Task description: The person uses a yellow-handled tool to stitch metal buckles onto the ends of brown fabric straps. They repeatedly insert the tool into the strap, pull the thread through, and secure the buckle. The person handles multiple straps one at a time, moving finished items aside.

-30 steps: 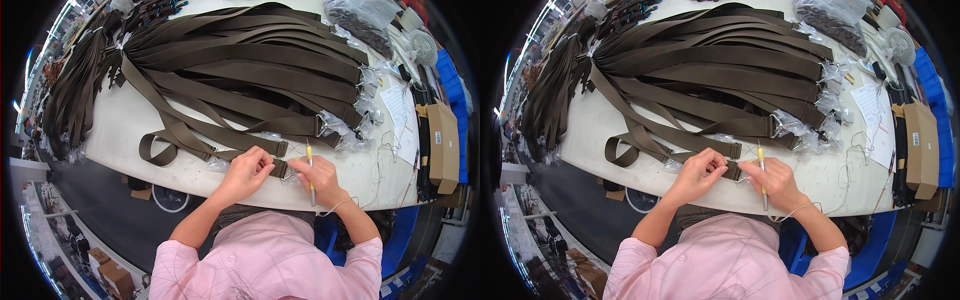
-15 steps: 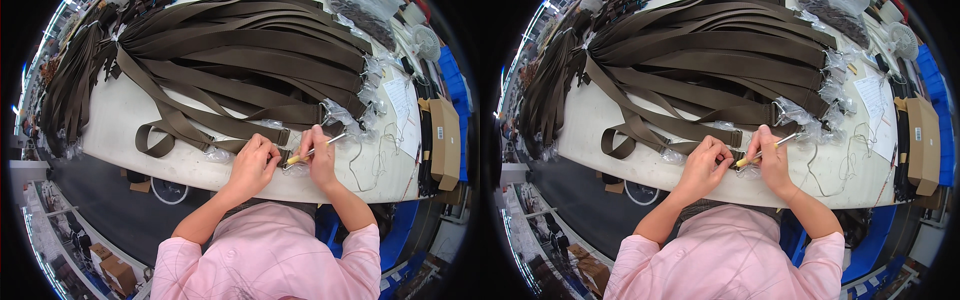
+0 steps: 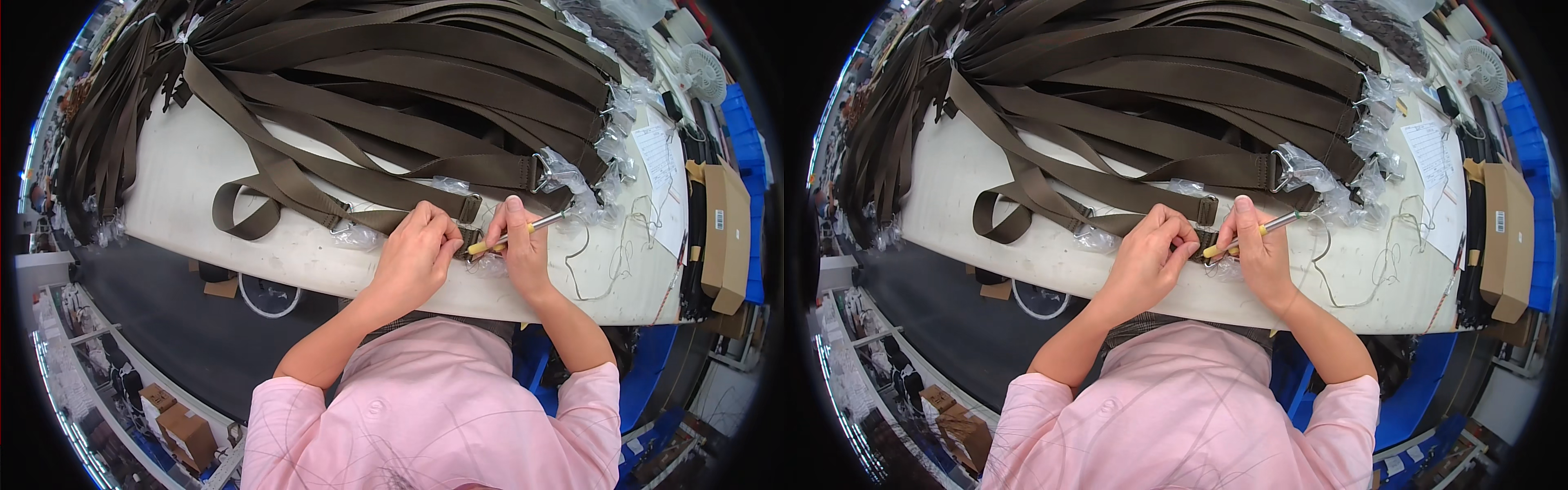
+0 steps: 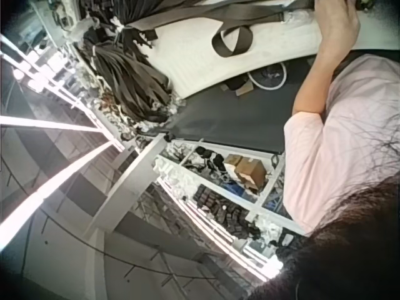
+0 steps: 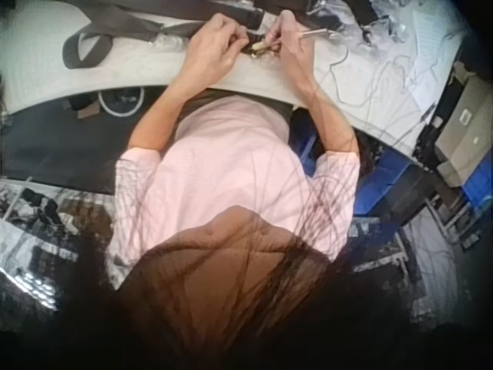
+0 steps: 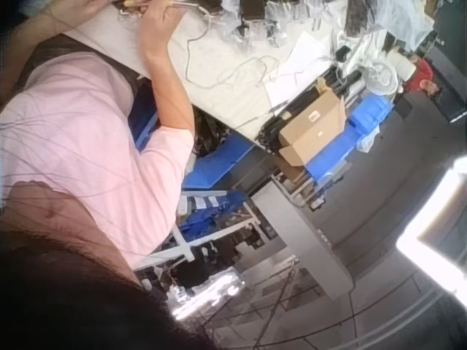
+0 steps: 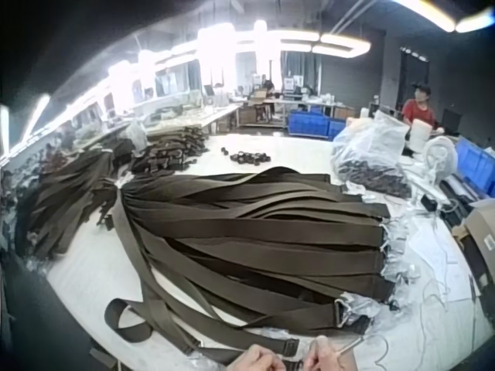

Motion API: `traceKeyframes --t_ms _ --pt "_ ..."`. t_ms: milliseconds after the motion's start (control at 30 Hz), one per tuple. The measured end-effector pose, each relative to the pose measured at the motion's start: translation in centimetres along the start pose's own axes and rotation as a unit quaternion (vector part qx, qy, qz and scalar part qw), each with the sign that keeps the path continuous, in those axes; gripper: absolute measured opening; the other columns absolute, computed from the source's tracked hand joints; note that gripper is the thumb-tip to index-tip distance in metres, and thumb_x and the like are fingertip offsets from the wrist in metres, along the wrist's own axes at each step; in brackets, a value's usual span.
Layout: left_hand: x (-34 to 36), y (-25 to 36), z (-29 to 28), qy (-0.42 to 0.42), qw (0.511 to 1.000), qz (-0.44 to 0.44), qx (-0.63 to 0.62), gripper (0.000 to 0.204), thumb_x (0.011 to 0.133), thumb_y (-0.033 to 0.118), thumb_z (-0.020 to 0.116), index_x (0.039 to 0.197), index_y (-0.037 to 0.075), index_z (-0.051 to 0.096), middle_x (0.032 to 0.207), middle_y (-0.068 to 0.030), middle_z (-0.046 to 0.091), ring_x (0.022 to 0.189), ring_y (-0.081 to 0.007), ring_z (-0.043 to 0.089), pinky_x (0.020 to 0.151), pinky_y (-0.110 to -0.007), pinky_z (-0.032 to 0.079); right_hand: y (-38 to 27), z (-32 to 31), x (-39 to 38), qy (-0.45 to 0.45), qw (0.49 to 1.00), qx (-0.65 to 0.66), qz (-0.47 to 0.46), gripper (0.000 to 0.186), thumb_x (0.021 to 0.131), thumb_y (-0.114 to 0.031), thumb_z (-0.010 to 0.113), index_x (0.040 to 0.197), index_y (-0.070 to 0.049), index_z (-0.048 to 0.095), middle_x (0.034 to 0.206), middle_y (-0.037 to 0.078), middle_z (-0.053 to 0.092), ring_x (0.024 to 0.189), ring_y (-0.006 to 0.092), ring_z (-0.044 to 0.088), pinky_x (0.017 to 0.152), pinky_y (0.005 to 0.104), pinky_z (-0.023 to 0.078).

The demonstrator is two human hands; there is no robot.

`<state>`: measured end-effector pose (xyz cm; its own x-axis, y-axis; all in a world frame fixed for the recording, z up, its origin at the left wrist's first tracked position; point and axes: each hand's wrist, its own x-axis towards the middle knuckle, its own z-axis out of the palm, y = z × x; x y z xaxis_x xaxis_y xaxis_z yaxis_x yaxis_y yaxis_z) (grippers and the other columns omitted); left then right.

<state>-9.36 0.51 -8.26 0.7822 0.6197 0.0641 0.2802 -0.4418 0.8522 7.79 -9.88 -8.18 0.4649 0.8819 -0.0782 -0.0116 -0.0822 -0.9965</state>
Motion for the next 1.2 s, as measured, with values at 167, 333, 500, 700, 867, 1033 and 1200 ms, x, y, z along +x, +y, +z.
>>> traceKeyframes --t_ms 167,333,500,700,867,1033,1200 --pt "0.0 -0.2 0.1 0.003 1.0 0.0 -0.002 0.008 0.095 0.002 0.073 0.1 -0.003 0.069 0.105 -0.0111 0.063 0.089 -0.0261 0.071 0.076 -0.037 0.058 -0.1 0.2 0.0 -0.006 1.0 0.013 -0.003 0.059 0.119 -0.037 0.04 0.076 -0.003 0.06 0.069 0.005 0.063 0.062 0.011 0.061 0.06 0.0274 0.053" --pt "0.1 0.0 0.0 0.003 1.0 -0.003 -0.002 0.008 0.095 0.002 0.073 0.1 -0.003 0.069 0.105 -0.011 0.064 0.088 -0.0261 0.07 0.076 -0.037 0.058 -0.2 0.3 0.1 -0.006 1.0 0.009 -0.003 0.061 0.119 -0.039 0.039 0.075 -0.004 0.06 0.069 0.004 0.062 0.061 0.0097 0.061 0.056 0.0262 0.048" --pt "-0.4 -0.1 -0.8 0.0 0.998 0.038 -0.049 0.013 0.093 0.0 0.075 0.103 -0.002 0.068 0.111 -0.013 0.062 0.096 -0.0264 0.068 0.079 -0.036 0.057 0.4 -0.9 0.3 0.035 0.996 0.067 -0.039 0.064 0.119 -0.042 0.035 0.069 -0.007 0.056 0.066 0.002 0.055 0.057 0.0077 0.058 0.049 0.0242 0.033" --pt "-1.2 -1.5 -0.9 0.01 0.983 0.174 0.061 0.023 0.088 -0.003 0.077 0.103 0.0 0.06 0.108 -0.0141 0.063 0.094 -0.0326 0.063 0.079 -0.041 0.054 0.0 -0.6 0.6 0.038 0.995 0.091 -0.011 0.065 0.119 -0.045 0.036 0.067 -0.009 0.054 0.063 0.0 0.052 0.053 0.0071 0.052 0.049 0.024 0.031" --pt "-0.8 -1.5 -1.4 0.039 0.977 0.159 0.138 0.02 0.088 -0.007 0.072 0.101 -0.001 0.058 0.097 -0.0139 0.063 0.091 -0.0352 0.062 0.079 -0.044 0.052 0.5 -0.8 0.6 0.032 0.997 0.06 0.047 0.067 0.117 -0.052 0.036 0.069 -0.009 0.056 0.063 0.0 0.054 0.053 0.0063 0.046 0.049 0.0247 0.032" --pt "0.2 -1.1 -2.7 0.147 0.967 0.13 0.161 0.022 0.089 -0.01 0.07 0.107 0.0 0.062 0.108 -0.0153 0.062 0.088 -0.0331 0.065 0.076 -0.042 0.054 0.4 -0.9 0.6 0.02 0.994 0.089 0.068 0.069 0.116 -0.055 0.036 0.069 -0.01 0.055 0.063 0.0 0.054 0.054 0.0067 0.05 0.049 0.0244 0.037" --pt "-1.6 1.0 -1.2 0.041 0.999 0.032 -0.006 0.024 0.088 0.001 0.081 0.106 0.001 0.066 0.107 -0.0115 0.061 0.085 -0.0247 0.065 0.073 -0.037 0.055 0.1 -0.6 0.8 0.032 0.99 0.132 0.041 0.064 0.117 -0.049 0.041 0.069 -0.01 0.055 0.062 -0.001 0.051 0.052 0.0082 0.052 0.048 0.0242 0.039"
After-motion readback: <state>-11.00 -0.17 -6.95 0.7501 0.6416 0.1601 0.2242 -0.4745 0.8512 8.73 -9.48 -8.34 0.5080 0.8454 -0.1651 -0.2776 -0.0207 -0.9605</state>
